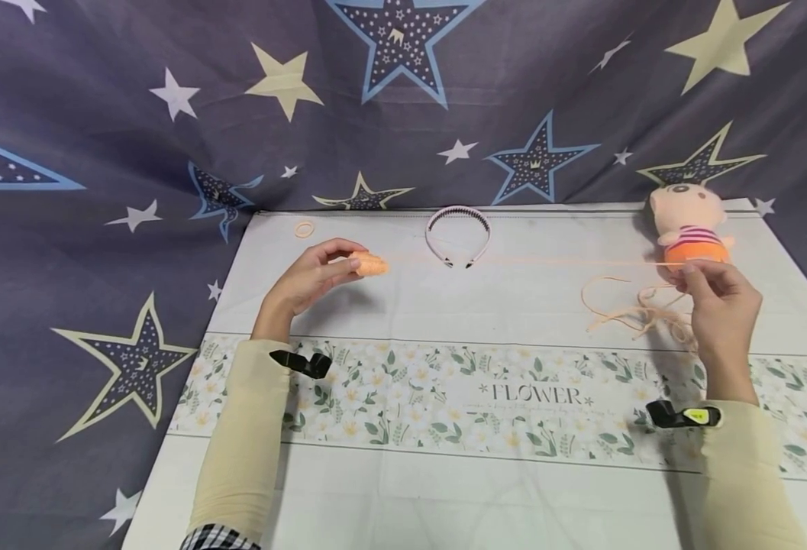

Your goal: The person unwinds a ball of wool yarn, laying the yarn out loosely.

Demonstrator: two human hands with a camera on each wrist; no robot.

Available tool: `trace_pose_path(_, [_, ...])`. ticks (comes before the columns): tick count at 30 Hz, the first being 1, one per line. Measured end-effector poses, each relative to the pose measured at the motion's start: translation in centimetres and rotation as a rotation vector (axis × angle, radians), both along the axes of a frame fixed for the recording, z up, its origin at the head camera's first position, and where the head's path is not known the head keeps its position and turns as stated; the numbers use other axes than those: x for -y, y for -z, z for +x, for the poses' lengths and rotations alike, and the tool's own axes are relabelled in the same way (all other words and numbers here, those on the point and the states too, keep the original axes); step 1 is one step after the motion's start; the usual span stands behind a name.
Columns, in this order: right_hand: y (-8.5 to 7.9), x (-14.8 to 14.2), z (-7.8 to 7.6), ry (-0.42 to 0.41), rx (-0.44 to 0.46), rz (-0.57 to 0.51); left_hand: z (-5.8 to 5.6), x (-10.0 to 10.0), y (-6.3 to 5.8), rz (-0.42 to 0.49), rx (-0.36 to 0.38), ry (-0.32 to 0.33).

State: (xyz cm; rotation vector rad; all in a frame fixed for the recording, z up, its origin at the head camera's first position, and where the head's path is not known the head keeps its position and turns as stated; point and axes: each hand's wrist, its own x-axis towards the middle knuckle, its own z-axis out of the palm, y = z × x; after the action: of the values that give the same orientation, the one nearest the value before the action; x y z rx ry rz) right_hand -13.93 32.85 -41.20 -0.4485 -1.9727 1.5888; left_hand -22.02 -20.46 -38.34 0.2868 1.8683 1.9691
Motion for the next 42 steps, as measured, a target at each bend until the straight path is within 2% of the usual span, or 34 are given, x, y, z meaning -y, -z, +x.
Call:
trace_pose_path(5, [-0.1,-0.4,0.0,-0.003,-0.092,-0.084,0.0,0.0,0.2,-0.016,-0.025,-0.020])
trace_pose_path(8, [-0.1,-0.8,0.1,0.000,-0.108,-0.113,-0.1,0.1,0.3,0.004,-0.023,-0.025])
trace_pose_path(21, [0.1,-3.3,1.0,0.138,0.033,0.005,-0.3,0.8,0.7,0.032,0.014,-0.113])
trace_pose_path(27, [0.2,-4.8,1.6,0.184,0.002,-0.050,-0.3,1.0,0.9,0.025,0.012,-0.141])
trace_pose_path(31, [0.6,-6.2,2.2,0.205,-0.027,-0.194,-0.3,1.2,1.0,0.022,0.010,-0.150])
trace_pose_path(32, [1.6,-7.6,2.1,0.192,-0.060,-0.243,-0.3,1.3,1.0,0.023,0.009,-0.147])
trace_pose_path(33, [1.7,-7.8,2.3,0.191,-0.076,-0.285,-0.3,1.3,1.0,0.028,0.006,-0.143])
trace_pose_path(36, [2.1,-9.0,3.0,0.222,-0.041,-0.300,-0.4,1.5,1.2,0.035,-0.001,-0.136])
trace_pose_path(38, [2.8,-10.2,3.3,0.243,0.014,-0.250,-0.4,1.6,1.2,0.039,-0.006,-0.131])
trace_pose_path(39, [2.6,-10.0,3.6,0.263,0.052,-0.218,-0.5,1.6,1.2,0.045,-0.006,-0.127])
trace_pose_path(42, [5.9,-13.4,3.1,0.267,0.090,-0.088,-0.5,1.7,1.1,0.048,-0.005,-0.120])
